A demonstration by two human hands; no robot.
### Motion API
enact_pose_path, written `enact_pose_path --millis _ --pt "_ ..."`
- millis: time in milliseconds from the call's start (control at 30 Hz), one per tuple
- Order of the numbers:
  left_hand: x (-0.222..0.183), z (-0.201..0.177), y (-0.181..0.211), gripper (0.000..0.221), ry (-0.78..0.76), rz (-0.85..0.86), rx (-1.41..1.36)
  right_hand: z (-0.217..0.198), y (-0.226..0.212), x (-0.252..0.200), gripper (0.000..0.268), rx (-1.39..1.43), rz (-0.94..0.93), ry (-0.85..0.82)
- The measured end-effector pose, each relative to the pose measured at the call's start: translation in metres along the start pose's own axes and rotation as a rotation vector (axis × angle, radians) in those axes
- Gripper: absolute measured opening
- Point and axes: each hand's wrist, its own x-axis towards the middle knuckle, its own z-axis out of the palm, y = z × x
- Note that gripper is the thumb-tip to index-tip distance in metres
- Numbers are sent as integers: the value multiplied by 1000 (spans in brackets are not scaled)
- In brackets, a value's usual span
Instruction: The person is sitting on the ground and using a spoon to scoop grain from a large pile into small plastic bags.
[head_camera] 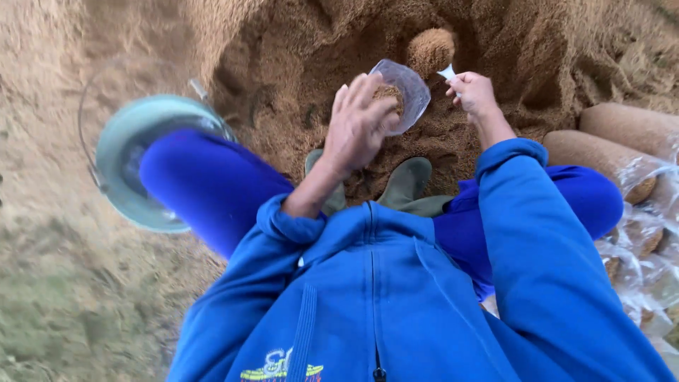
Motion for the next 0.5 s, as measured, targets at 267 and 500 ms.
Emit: enact_pose_path --millis 267,500 --pt "-4 6 -22 33 119 -352 -257 -26 -87 -41 13 -107 188 -7" --pt "13 27 -31 30 57 -581 -323 -48 -138 -91 11 -60 38 -53"
